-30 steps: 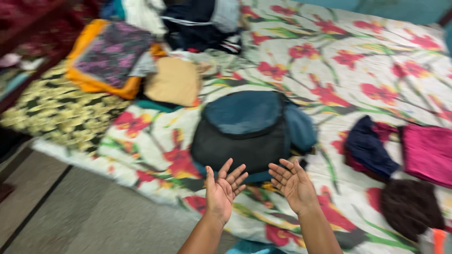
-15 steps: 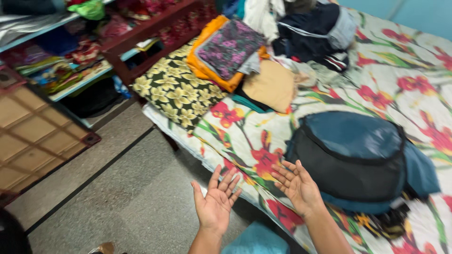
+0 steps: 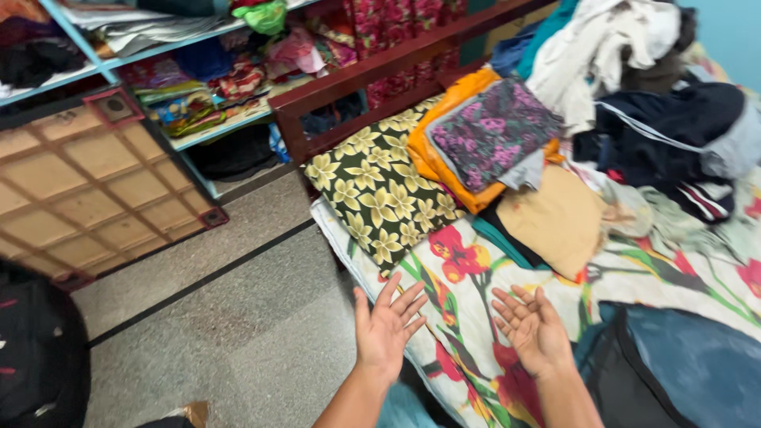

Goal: The person places clothes into a blue backpack, zips it, and then places the backpack and more clothing into a larger blue duffel bag on a bed.

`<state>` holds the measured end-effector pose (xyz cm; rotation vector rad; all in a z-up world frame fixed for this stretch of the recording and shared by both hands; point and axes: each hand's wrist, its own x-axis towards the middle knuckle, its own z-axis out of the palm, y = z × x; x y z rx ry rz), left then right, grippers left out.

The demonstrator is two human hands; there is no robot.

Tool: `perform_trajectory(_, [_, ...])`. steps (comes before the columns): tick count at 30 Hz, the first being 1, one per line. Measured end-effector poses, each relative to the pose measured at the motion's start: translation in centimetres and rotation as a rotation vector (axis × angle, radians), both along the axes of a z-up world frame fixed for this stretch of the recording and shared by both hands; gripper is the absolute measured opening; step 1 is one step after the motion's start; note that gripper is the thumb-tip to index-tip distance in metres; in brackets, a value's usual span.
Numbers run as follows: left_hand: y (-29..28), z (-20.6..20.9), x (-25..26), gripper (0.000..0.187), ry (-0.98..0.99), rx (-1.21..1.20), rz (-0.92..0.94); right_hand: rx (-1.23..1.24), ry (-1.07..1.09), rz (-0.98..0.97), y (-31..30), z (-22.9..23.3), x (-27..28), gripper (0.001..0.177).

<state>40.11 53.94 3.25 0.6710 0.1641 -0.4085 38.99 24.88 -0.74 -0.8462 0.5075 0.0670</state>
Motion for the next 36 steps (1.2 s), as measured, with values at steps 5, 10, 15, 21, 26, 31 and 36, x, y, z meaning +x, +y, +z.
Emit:
perform_trajectory(5, [-0.7, 0.7, 5.1, 0.093, 0.013, 0.017, 0.017, -0.034, -0.005, -0.005, 0.0, 1.1, 5.4, 0.053])
perform_trajectory(10, [-1.0, -1.1, 10.6, 0.091, 0.049, 0.025, -0.034, 0.018, 0.017, -0.005, -0.2, -0.9, 7.6, 0.049])
perform_trajectory(15, [-1.4, -2.9, 18.6, 0.092, 0.028, -0.004, -0.094, 0.059, 0.052, -0.116, -1.8, -4.9, 10.0, 0.044])
perform_trajectory(21, [-1.4, -4.5, 30.3, 0.089, 0.061, 0.004, -0.210, 0.027, 0.111, -0.287, 0.0, -4.6, 16.8, 0.039])
perform_trajectory(26, [-1.6, -6.3, 38.0, 0.089, 0.096, 0.034, -0.293, 0.032, 0.135, -0.308, 3.4, -4.0, 23.5, 0.037])
perform_trajectory(31, [-1.8, -7.7, 42.7, 0.088, 0.120, 0.040, -0.389, 0.029, 0.154, -0.344, 5.9, -4.5, 27.0, 0.035])
perform_trajectory(36, [-3.7, -8.2, 46.2, 0.092, 0.163, 0.062, -0.464, -0.007, 0.210, -0.451, 5.8, -4.2, 27.9, 0.034])
